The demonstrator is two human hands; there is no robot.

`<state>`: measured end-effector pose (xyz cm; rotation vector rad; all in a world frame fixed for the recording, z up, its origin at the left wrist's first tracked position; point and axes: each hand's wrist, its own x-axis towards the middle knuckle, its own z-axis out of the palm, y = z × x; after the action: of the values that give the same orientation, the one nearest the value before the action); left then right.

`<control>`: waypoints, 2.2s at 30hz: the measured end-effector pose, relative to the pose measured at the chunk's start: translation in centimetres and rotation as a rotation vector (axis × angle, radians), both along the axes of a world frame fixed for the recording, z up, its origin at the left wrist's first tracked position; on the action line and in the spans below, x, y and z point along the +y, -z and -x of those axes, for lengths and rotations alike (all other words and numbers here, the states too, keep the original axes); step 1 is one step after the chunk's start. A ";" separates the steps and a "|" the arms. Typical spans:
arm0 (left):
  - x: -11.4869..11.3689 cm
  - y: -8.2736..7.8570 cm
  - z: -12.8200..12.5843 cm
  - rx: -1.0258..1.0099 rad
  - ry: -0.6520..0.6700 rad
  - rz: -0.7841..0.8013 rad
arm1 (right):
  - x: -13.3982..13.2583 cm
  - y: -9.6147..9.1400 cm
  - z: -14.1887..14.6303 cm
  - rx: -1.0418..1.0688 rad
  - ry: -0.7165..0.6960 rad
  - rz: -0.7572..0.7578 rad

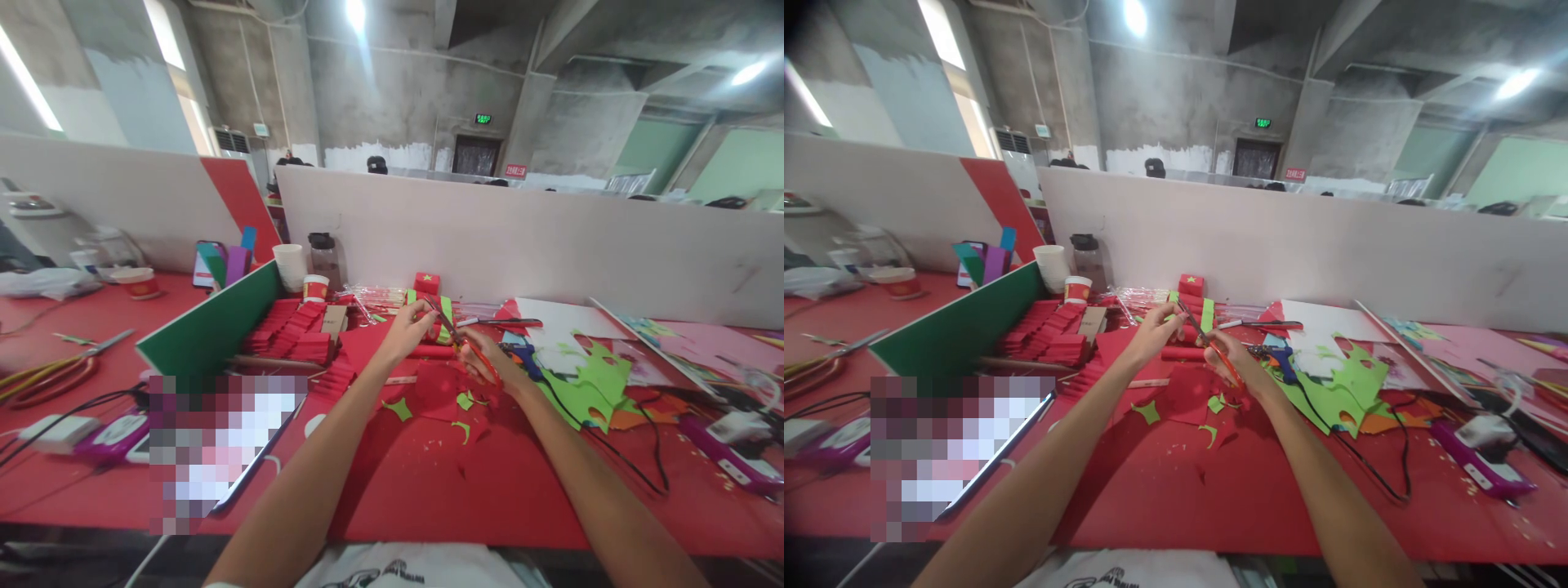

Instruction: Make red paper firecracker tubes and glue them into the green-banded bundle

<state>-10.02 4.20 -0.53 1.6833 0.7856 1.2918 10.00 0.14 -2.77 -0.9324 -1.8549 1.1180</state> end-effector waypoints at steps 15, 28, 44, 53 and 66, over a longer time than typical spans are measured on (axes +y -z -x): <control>-0.1 -0.3 0.4 0.051 0.105 -0.016 | -0.7 -1.9 -1.6 -0.107 -0.051 0.029; -0.3 -0.4 0.6 0.082 0.125 -0.032 | -1.4 -2.7 -1.2 -0.108 0.009 0.020; -0.5 -0.6 0.2 0.027 0.041 -0.010 | -0.9 -1.3 -0.3 -0.023 0.018 0.015; -0.6 -0.4 -0.2 -0.039 0.037 0.027 | -0.4 0.1 0.7 0.081 0.050 0.047; -0.8 -0.4 -0.4 -0.075 0.051 0.054 | -0.5 0.7 1.8 0.144 0.100 0.068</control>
<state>-9.65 3.36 -0.09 1.5929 0.7221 1.2801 8.18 -0.41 -3.47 -0.9471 -1.6464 1.1620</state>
